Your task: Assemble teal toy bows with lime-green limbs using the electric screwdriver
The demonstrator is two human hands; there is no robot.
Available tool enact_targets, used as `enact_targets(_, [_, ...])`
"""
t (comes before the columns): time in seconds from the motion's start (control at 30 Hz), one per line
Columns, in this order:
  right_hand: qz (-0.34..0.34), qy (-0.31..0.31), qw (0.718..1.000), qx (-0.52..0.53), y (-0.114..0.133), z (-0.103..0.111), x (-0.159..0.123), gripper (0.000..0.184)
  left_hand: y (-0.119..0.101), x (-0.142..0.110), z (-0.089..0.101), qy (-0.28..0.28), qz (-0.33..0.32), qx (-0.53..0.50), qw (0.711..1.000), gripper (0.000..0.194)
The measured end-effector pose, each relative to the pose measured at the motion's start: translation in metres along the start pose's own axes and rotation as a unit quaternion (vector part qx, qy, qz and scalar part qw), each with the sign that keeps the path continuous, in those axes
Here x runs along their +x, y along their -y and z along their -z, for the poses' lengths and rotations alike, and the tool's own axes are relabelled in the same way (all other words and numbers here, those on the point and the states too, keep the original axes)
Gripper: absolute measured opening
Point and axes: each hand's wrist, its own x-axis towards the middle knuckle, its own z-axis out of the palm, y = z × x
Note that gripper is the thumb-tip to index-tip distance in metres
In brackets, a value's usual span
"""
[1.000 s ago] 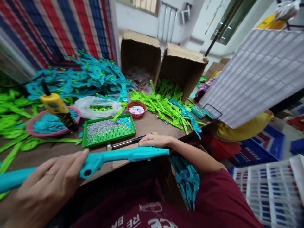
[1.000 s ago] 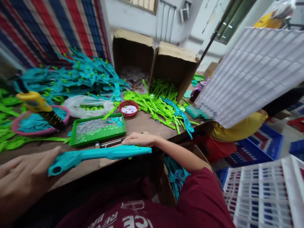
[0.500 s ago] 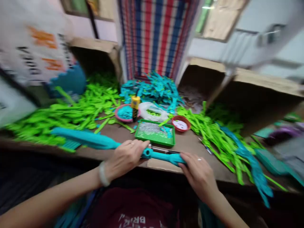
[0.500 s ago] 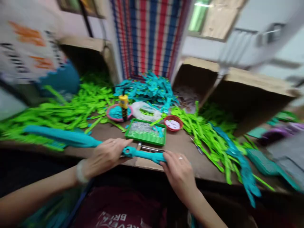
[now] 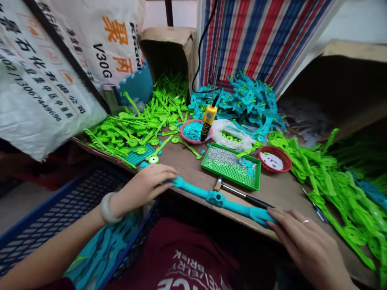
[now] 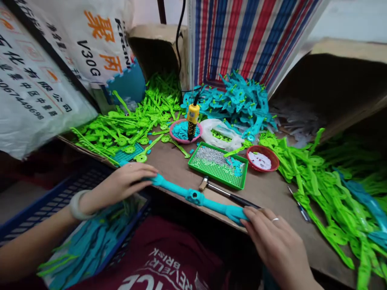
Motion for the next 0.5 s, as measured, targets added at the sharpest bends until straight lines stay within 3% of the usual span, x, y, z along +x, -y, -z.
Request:
enact_targets(0.1, [0.001,0.007,1.000,0.009,-0.006,-0.001,0.001,0.024,0.022,0.001,0.005,-0.022,0.021,-0.018,0.999,0.027])
enact_targets(0.33, [0.003,0.035,0.999,0.001,-0.008,-0.001,0.004,0.027,0.038,0.013,0.012,0.037,-0.044,-0.056,0.997,0.017])
enact_targets(0.43, [0.010,0.059,0.996,-0.064,-0.006,-0.003,0.001,0.037,0.041,0.014,0.018,0.051,-0.075,-0.052,0.995,0.016])
enact_targets(0.5, [0.029,0.070,0.991,-0.115,-0.002,-0.003,-0.010,0.041,0.033,0.015,0.022,0.076,-0.061,-0.025,0.995,0.017])
